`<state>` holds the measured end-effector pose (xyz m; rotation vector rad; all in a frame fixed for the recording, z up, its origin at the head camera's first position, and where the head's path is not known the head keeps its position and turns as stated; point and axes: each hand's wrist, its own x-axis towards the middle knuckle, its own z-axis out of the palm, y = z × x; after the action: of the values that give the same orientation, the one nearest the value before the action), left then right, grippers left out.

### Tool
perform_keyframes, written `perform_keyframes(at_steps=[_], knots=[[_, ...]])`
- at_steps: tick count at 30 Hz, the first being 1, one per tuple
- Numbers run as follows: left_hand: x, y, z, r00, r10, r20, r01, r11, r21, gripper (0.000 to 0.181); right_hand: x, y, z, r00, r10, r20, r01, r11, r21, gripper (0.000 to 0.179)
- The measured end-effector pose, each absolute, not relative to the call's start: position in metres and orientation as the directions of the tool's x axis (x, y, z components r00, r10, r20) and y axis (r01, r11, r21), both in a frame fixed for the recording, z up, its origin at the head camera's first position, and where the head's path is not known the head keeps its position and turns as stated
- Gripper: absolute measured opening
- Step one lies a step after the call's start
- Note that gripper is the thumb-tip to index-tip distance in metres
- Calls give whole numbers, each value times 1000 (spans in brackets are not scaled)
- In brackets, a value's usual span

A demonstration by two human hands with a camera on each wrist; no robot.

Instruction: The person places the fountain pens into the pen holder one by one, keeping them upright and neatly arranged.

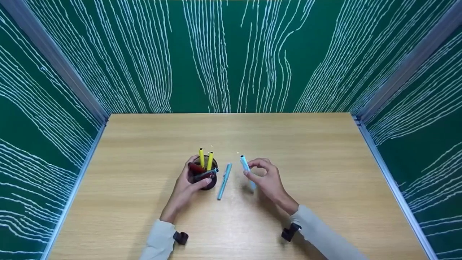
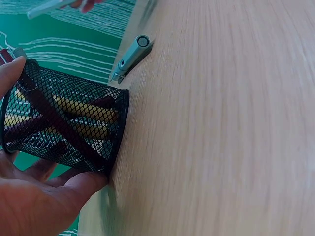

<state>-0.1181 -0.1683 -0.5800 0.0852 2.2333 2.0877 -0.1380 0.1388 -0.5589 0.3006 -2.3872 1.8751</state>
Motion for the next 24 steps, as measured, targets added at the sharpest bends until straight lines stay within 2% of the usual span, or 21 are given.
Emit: perform_keyframes(at_steps=[14, 24], knots=[[-118, -167, -581, -996, 89, -9, -4, 56, 998, 92, -147, 118, -515, -950, -99, 295, -310, 205, -928, 17], [-119, -166, -580, -996, 86, -20, -14, 71, 997, 92, -155, 93, -500, -954, -99, 283, -296, 164, -941, 15]])
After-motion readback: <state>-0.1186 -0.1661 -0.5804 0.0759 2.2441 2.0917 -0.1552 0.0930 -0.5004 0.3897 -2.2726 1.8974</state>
